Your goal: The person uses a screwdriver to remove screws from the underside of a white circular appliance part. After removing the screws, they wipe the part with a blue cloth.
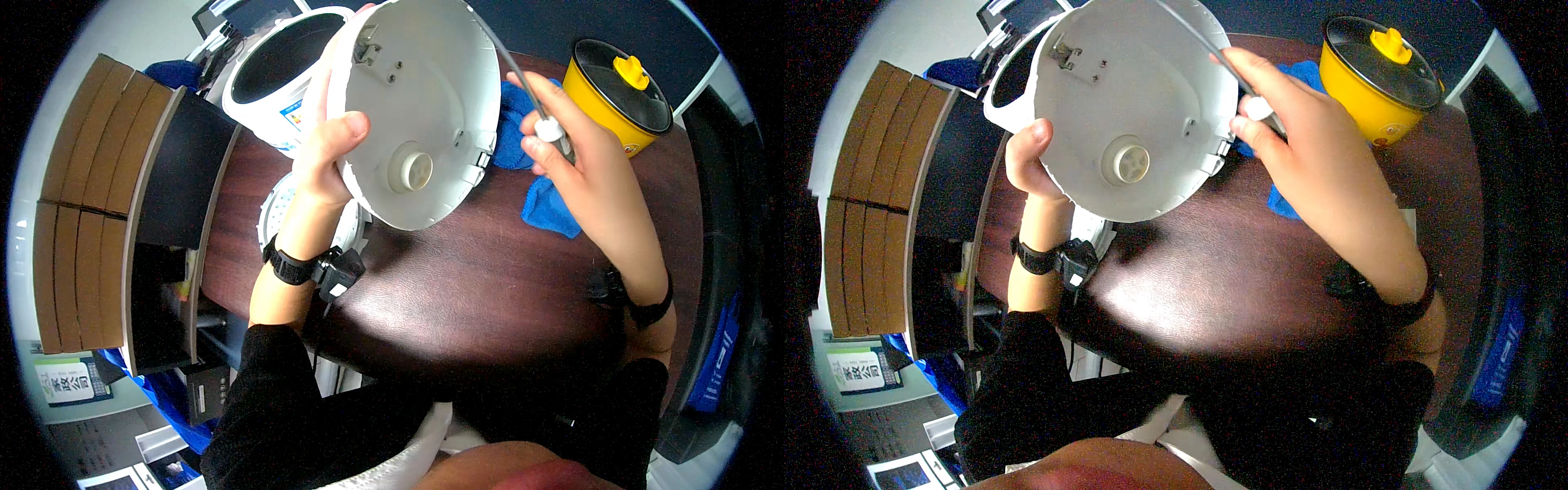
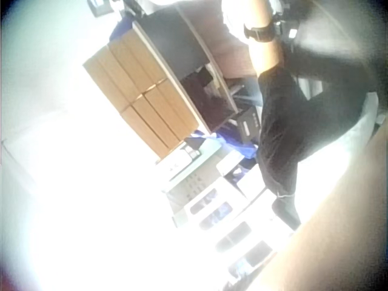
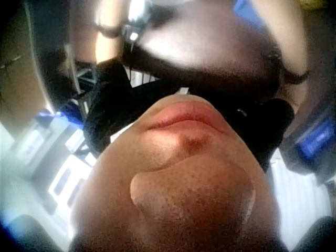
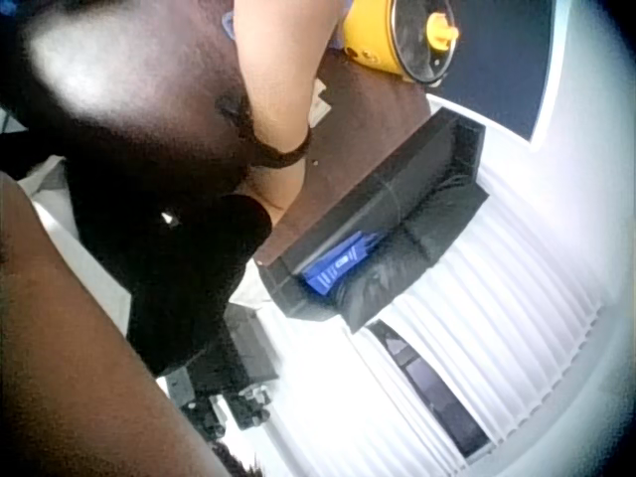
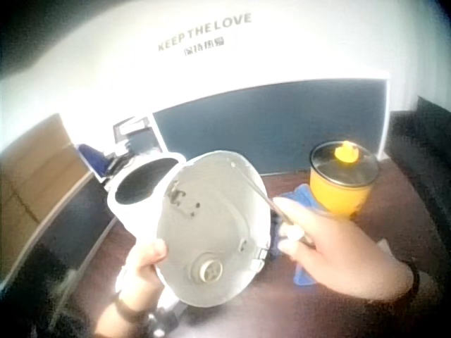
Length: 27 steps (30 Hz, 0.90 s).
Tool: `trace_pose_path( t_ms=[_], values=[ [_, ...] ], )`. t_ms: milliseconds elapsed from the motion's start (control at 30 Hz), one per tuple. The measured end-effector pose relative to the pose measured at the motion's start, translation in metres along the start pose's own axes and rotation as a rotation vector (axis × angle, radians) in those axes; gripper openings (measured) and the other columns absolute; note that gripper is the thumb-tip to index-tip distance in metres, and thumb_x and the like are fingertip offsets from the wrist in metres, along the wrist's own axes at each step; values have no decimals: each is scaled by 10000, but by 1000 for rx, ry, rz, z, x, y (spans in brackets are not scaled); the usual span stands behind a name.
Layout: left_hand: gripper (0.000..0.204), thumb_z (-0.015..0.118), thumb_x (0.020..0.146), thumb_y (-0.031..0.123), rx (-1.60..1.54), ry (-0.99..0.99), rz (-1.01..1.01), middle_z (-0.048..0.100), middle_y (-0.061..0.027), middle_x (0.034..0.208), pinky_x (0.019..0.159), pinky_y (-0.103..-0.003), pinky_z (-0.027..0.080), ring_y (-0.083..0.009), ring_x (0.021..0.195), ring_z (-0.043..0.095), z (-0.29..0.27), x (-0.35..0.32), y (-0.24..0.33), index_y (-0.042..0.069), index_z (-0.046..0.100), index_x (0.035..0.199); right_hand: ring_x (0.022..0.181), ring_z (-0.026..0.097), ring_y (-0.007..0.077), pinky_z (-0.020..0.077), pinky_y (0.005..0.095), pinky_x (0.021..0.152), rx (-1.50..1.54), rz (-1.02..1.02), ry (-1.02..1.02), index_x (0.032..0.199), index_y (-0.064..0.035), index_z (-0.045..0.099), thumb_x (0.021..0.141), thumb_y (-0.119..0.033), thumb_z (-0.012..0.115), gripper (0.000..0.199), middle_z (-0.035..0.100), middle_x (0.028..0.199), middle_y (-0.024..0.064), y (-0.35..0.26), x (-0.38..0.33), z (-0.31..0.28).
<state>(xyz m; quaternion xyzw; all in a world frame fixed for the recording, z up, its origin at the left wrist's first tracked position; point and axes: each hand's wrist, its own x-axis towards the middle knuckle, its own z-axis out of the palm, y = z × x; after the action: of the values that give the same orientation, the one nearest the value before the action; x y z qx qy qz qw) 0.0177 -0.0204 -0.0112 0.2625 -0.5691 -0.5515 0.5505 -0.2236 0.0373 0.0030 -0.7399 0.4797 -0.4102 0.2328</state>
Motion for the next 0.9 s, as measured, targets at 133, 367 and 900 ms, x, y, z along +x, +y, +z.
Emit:
trace_pose_path(
  t_ms=[133, 367, 900],
  values=[
    [689, 464, 670, 382, 42, -59, 66, 498, -215, 1103, 825, -349, 426, -286, 983, 514, -12, 2, 0, -50, 385, 1201, 624, 499, 62, 424, 176, 551, -241, -93, 94, 1310, -77, 358, 865, -120, 499, 469, 520, 819, 35, -2, 2, 0],
    [813, 528, 630, 405, 98, -84, 162, 442, -176, 1183, 882, -364, 374, -254, 1053, 461, 18, 4, 23, 19, 295, 1306, 446, 406, 33, 325, 167, 384, 389, 256, -289, 1281, -61, 375, 885, -138, 472, 414, 508, 733, 21, -32, -13, -6],
    [777, 515, 650, 418, 48, -155, 134, 500, -182, 1099, 837, -314, 394, -248, 983, 503, 12, 4, 26, -37, 350, 1260, 524, 415, 35, 347, 170, 467, 304, 111, -273, 1155, -4, 442, 888, -121, 439, 291, 486, 737, 11, -27, -15, 1]
  ],
)
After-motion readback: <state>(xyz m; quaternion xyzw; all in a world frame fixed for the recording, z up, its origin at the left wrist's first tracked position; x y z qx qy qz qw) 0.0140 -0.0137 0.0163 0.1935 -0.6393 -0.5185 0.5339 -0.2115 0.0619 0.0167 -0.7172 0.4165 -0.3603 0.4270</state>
